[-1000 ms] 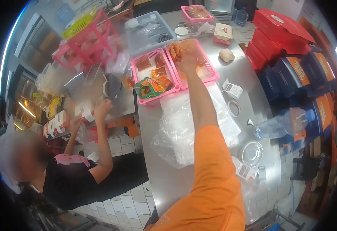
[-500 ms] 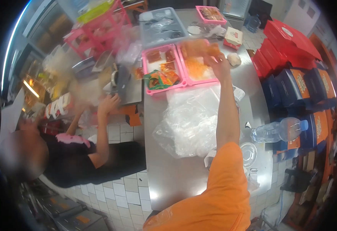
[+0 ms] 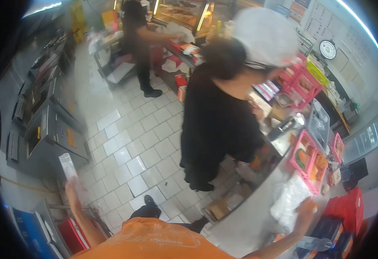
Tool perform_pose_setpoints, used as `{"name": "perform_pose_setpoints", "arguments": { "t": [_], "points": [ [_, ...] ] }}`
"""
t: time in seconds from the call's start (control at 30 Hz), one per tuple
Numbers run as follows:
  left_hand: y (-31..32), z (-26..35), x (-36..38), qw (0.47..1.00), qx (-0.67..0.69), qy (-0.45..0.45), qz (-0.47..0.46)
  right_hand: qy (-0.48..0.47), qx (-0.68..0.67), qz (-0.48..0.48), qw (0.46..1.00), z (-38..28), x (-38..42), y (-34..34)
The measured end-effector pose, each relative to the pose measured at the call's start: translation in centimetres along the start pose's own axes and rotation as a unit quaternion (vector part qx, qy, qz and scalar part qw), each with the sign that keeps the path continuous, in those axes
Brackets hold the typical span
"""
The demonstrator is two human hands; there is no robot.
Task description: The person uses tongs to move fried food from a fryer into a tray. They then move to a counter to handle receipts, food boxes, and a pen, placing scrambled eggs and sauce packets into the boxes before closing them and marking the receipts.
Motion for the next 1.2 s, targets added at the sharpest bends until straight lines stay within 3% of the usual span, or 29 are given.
{"name": "perform_pose_setpoints", "arguments": {
  "t": [0.03, 0.07, 0.1, 0.13, 0.17, 0.2, 0.23, 0.3, 0.33, 0.37, 0.4, 0.43, 0.5, 0.53, 0.63, 0.67, 0.7, 0.77, 0.83, 0.9, 0.93, 1.07, 1.13, 1.2],
  "points": [
    [0.2, 0.1, -1.6, 1.0, -0.01, 0.003, 0.0, 0.129, -0.024, -0.057, 0.99, 0.7, 4.2, 8.3],
    [0.7, 0.6, -2.6, 1.0, -0.022, -0.001, -0.002, 0.123, -0.079, -0.124, 0.981, 2.1, 7.7, 17.0],
    [3.0, 1.8, -3.1, 0.998, -0.04, -0.024, -0.04, 0.227, -0.134, -0.128, 0.956, 3.8, 10.6, 25.4],
    [5.6, 3.2, -3.5, 0.994, -0.057, -0.044, -0.081, 0.293, -0.257, -0.202, 0.898, 4.7, 12.9, 35.4],
    [7.7, 3.3, -4.4, 0.987, -0.072, -0.064, -0.131, 0.389, -0.391, -0.23, 0.802, 5.5, 15.2, 44.3],
    [10.7, 4.7, -4.9, 0.968, -0.162, -0.057, -0.181, 0.428, -0.416, -0.258, 0.76, 4.5, 16.4, 52.1],
    [13.4, 5.5, -5.5, 0.95, -0.206, -0.031, -0.231, 0.444, -0.346, -0.273, 0.78, 3.7, 17.2, 57.6],
    [18.3, 5.8, -5.8, 0.929, -0.098, -0.051, -0.353, 0.445, -0.27, -0.351, 0.778, 1.7, 17.2, 64.7],
    [20.5, 5.9, -6.3, 0.912, -0.029, -0.054, -0.405, 0.441, -0.277, -0.339, 0.783, 1.1, 15.9, 66.8],
    [22.2, 6.5, -7.2, 0.907, -0.032, -0.05, -0.418, 0.313, -0.146, -0.433, 0.832, -0.5, 14.1, 68.9],
    [24.3, 8.4, -7.8, 0.888, -0.027, 0.035, -0.457, 0.174, -0.003, -0.507, 0.844, -2.2, 12.7, 70.8],
    [25.9, 10.3, -8.5, 0.862, -0.017, 0.119, -0.493, 0.173, -0.002, -0.495, 0.851, -3.7, 10.7, 72.1],
    [28.0, 11.1, -11.2, 0.835, -0.045, 0.113, -0.537, 0.073, 0.264, -0.528, 0.804, -5.8, 7.4, 74.7],
    [29.2, 11.4, -12.8, 0.814, -0.076, 0.104, -0.566, 0.053, 0.224, -0.504, 0.833, -5.5, 5.7, 76.3],
    [30.9, 13.3, -19.2, 0.836, -0.083, 0.075, -0.538, 0.094, 0.113, -0.546, 0.825, -3.3, 0.9, 82.5],
    [31.4, 13.9, -21.9, 0.852, -0.091, 0.124, -0.5, 0.099, 0.056, -0.558, 0.822, -3.3, -0.7, 84.8],
    [31.8, 13.9, -23.7, 0.853, -0.095, 0.116, -0.5, 0.107, 0.053, -0.561, 0.819, -3.2, -1.8, 86.6],
    [31.8, 15.4, -28.9, 0.921, -0.025, 0.035, -0.387, 0.059, -0.1, -0.517, 0.848, -5.2, -5.1, 89.9],
    [33.1, 16.5, -32.9, 0.936, -0.013, 0.034, -0.35, 0.069, -0.103, -0.519, 0.846, -4.0, -7.9, 92.9],
    [35.2, 17.1, -35.9, 0.95, 0.01, 0.023, -0.311, 0.152, -0.139, -0.438, 0.875, -1.3, -11.4, 94.9],
    [36.6, 17.5, -37.2, 0.954, 0.044, 0.008, -0.298, 0.192, -0.302, -0.377, 0.854, -0.9, -12.6, 96.1],
    [43.0, 18.2, -43.6, 0.96, 0.025, -0.049, -0.276, 0.293, -0.285, -0.356, 0.84, 0.7, -18.8, 98.6],
    [46.7, 17.7, -47.6, 0.953, 0.009, -0.065, -0.296, 0.212, -0.187, -0.282, 0.917, 1.1, -23.8, 98.5],
    [50.5, 17.8, -52.1, 0.96, -0.076, 0.042, -0.267, 0.201, -0.162, -0.257, 0.931, 2.4, -28.0, 99.0]
  ]
}}
Point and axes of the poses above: each hand's wrist, its own x-axis away from the middle knuckle, its own y-axis out of the palm, z = x × y, the point moved 8 cm from there along -x, towards the middle knuckle, and after that the axes turned 2 degrees about -z, right-handed, at the moved point
